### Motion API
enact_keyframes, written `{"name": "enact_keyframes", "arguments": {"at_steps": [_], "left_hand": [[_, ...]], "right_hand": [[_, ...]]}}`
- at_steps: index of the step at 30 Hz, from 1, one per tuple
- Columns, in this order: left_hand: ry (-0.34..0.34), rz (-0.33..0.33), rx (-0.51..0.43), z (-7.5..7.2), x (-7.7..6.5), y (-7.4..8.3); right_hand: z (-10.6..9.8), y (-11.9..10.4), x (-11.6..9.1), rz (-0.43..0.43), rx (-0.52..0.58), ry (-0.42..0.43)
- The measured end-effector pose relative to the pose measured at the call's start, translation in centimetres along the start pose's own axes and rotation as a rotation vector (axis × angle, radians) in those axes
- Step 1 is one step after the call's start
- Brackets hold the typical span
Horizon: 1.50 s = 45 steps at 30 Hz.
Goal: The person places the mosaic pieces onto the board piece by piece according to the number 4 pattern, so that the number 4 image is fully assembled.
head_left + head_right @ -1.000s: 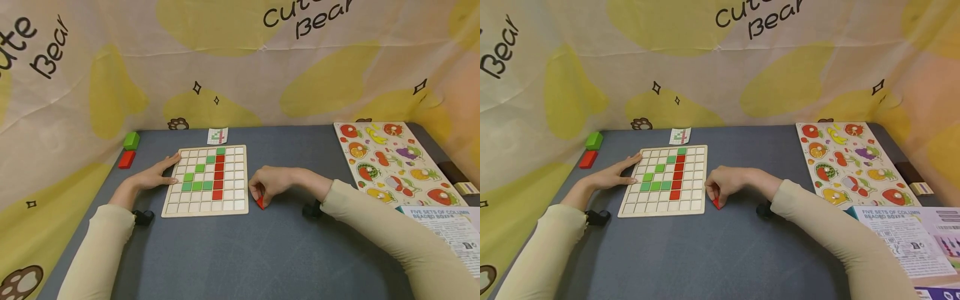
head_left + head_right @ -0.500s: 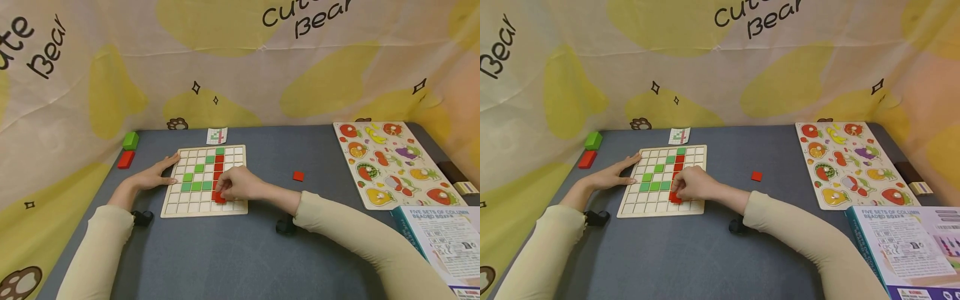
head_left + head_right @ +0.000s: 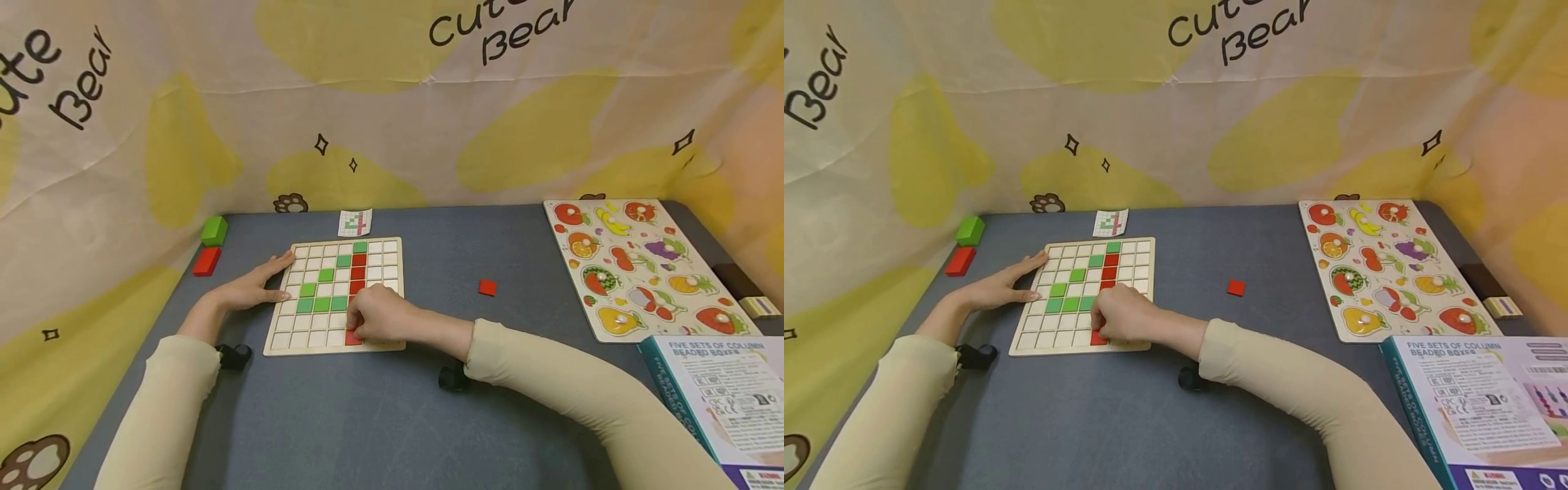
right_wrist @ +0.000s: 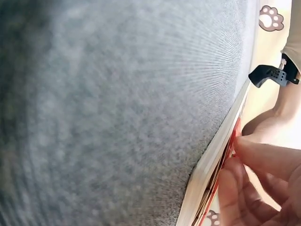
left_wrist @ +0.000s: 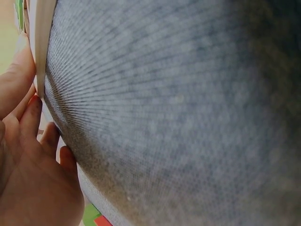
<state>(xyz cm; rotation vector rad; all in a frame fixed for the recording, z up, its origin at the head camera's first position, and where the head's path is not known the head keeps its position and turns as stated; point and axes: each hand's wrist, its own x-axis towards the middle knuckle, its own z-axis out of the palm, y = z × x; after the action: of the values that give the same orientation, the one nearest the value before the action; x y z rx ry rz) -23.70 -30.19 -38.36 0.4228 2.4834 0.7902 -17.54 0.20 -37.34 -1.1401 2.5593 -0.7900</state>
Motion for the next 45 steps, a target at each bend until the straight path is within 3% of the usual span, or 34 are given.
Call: {"name": "enact_keyframes", "arguments": {"at_steps": [8, 16, 22, 25, 28, 37, 45], "left_hand": [[-0.004, 0.0, 0.004, 0.1, 0.2, 0.1], [-0.005, 0.001, 0.001, -0.1, 0.1, 0.1], [-0.003, 0.011, -0.005, -0.2, -0.2, 0.0], [-0.002, 0.011, -0.007, -0.1, -0.3, 0.0], [0.001, 0.014, -0.008, -0.1, -0.3, -0.1], [0.004, 0.026, -0.016, -0.1, -0.1, -0.2], [0.003, 0.015, -0.006, -0.1, -0.2, -0.1]], "right_hand": [[-1.5, 1.9, -1.1, -0.003, -0.042, -0.06], [-7.1, 8.2, -4.0, 0.084, 0.019, -0.048], [-11.2, 12.8, -6.4, 0.214, 0.057, -0.26], [-12.2, 14.4, -7.3, 0.251, 0.097, -0.369], [-12.5, 15.2, -7.9, 0.263, 0.109, -0.413], [-12.2, 15.2, -7.7, 0.247, 0.002, -0.33], [-9.0, 11.9, -5.0, 0.199, 0.186, -0.082]]}}
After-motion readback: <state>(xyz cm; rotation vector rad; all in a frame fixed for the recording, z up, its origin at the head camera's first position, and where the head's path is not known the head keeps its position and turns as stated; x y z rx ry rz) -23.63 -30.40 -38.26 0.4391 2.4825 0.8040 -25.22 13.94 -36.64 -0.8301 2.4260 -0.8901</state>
